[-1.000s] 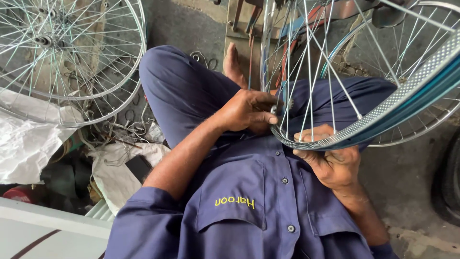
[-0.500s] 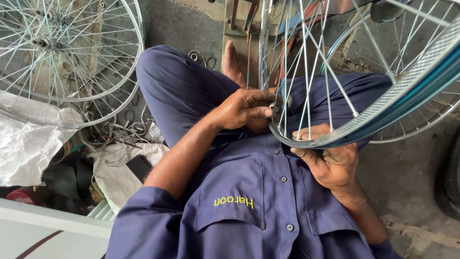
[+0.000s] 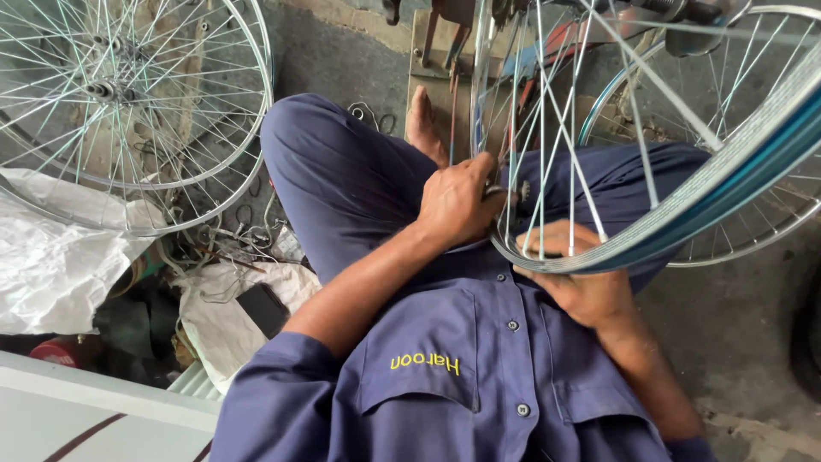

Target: The person sits on the floor and laces spokes into a bicycle wheel rim, threading the metal spokes through the hub and rim by hand and tightening the nipples.

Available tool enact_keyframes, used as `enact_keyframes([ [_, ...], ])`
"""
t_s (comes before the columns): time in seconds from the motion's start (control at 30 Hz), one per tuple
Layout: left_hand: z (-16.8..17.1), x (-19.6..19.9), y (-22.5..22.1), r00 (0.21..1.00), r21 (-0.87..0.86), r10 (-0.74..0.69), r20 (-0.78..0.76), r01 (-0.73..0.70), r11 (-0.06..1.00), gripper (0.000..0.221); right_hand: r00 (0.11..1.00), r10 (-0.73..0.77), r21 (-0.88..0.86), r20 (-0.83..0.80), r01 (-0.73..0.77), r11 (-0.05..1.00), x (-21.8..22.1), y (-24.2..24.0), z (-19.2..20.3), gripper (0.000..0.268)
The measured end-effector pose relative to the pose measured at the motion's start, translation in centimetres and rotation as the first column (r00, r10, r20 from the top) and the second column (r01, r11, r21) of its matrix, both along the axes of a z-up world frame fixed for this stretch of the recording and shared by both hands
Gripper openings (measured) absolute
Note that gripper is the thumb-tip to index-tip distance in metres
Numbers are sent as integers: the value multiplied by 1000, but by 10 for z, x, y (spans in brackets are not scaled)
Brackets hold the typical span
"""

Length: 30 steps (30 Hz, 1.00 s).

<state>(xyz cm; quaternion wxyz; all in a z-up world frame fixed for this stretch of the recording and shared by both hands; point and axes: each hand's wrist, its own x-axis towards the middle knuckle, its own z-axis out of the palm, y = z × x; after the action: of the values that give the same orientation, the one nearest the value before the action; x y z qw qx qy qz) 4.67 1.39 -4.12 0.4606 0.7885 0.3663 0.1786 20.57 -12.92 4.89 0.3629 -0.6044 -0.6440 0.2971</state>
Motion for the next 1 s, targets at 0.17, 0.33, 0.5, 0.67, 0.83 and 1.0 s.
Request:
enact_keyframes([
  [0.17,-22,7,7,999,99,-8,43,4,995,30,971,-221,-221,95,237,946,24,36,-62,21],
  [0.33,-7,-10,12,999,173,-15,49,6,985,21,974,-63,-64,218,79,995,20,62,-110,36],
  [0.5,77,-27,4,938,156,37,344,-96,983,15,964,-231,-193,135,254,948,17,56,-130,26],
  [0.67,142,-30,-14,872,409,-267,411,86,908,40,943,-240,-45,-230,237,971,21,61,-149,30],
  [0.83,116,-28,-21,888,527,-335,314,130,840,37,939,-341,-298,-43,313,902,8,56,-122,18],
  [1.0,91,-40,-25,900,492,-359,248,202,847,41,976,16,-77,218,1,997,24,85,-121,7],
])
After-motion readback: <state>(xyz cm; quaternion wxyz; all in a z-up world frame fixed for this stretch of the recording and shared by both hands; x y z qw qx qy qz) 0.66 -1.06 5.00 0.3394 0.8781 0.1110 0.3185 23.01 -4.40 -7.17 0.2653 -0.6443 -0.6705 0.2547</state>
